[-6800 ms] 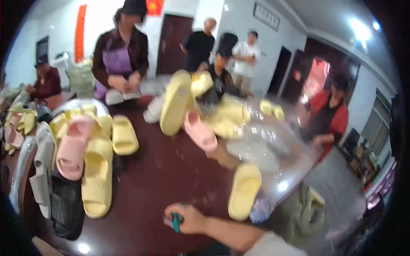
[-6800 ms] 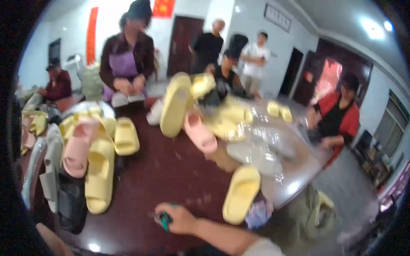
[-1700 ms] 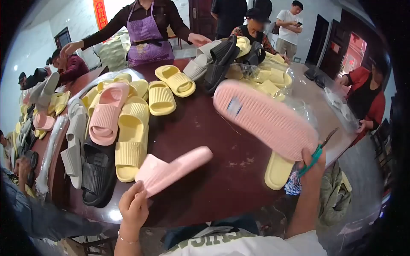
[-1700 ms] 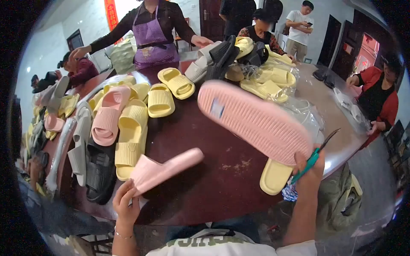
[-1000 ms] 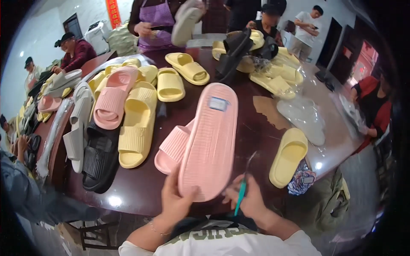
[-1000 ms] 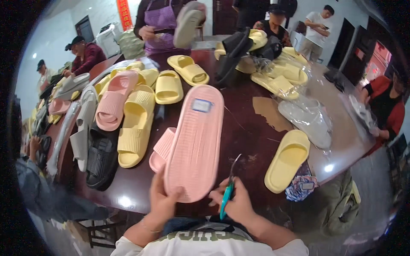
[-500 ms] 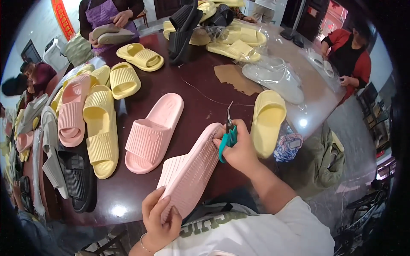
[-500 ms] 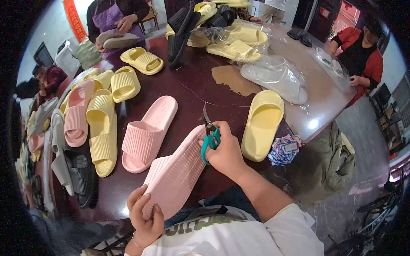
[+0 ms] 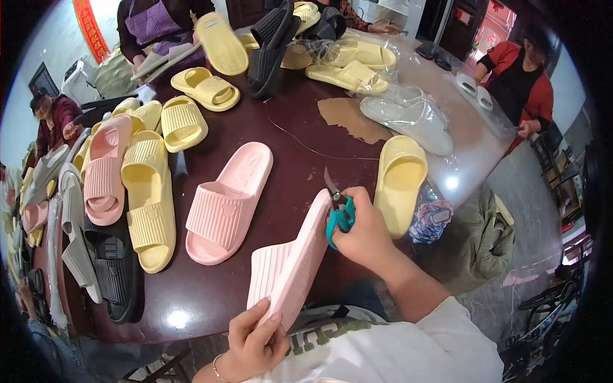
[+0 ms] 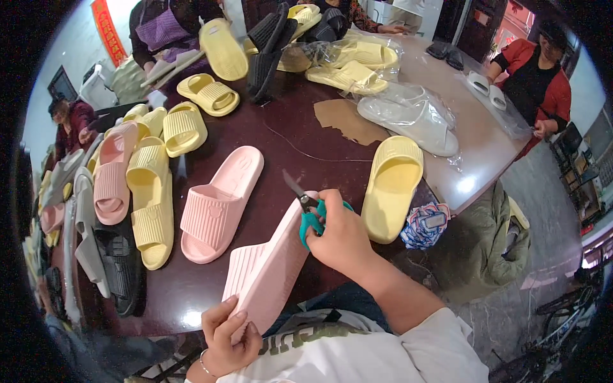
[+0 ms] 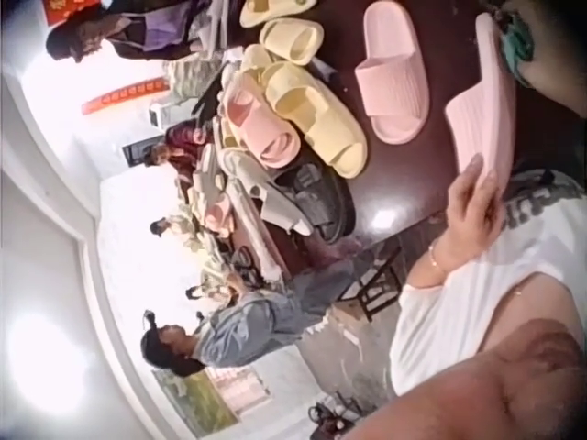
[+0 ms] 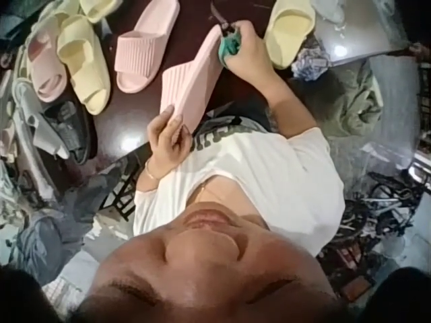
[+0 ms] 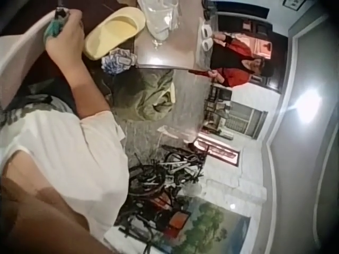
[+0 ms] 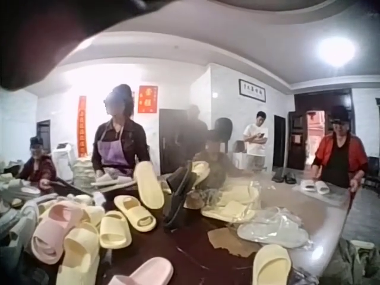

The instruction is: Trimming excess material from newly manufactured sandals using scissors.

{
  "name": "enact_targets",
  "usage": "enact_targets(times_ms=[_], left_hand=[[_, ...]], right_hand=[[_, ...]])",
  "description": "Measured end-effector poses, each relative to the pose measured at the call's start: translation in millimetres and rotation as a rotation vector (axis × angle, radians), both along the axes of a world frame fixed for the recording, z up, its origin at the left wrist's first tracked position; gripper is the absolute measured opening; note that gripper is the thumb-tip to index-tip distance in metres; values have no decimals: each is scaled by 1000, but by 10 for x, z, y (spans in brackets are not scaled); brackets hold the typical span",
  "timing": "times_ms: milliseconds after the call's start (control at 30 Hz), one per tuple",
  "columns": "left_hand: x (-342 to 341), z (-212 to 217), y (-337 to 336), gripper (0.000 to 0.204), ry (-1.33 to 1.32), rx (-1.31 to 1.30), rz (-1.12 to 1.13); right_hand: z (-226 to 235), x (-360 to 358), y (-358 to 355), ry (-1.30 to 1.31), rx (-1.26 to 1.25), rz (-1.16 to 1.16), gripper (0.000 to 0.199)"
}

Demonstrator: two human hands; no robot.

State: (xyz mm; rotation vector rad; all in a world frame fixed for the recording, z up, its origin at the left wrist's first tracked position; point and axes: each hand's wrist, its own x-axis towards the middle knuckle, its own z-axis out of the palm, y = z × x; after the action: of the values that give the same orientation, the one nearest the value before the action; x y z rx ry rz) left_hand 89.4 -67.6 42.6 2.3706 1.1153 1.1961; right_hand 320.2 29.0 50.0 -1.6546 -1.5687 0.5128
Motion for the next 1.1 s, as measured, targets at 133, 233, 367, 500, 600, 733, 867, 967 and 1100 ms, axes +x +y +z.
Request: enact_targets(times_ms=[133, 233, 367, 500, 600, 733, 867, 967, 1100], left_hand=[[-25, 25, 7, 42, -6, -11, 27], [-47, 1, 79, 40, -78, -40, 81], [-103, -52, 153, 36, -308, -177, 192], [-145, -109, 195, 33, -631, -414, 290], [-174, -184, 230, 32, -887, -531, 329], [-265, -229, 275, 31, -579, -249, 344], [-278, -239, 280, 31, -396, -64, 253], [-161, -178, 344, 26, -469, -126, 265], [-218, -196, 333, 28, -478, -178, 248]], right_hand=[[-15, 4, 34, 38, -3, 26, 40], [-283, 114, 118, 195, 23, 58, 40], [-438, 246, 132, 611, 44, 128, 41], [-103, 367, -49, 978, -47, 145, 45], [258, 717, -312, 867, 52, 127, 44], [718, 1117, -632, -404, 192, -288, 36], [565, 1313, -730, -775, -89, -258, 44], [304, 1376, -688, -688, -39, -234, 36], [320, 1338, -679, -602, -67, -197, 34]])
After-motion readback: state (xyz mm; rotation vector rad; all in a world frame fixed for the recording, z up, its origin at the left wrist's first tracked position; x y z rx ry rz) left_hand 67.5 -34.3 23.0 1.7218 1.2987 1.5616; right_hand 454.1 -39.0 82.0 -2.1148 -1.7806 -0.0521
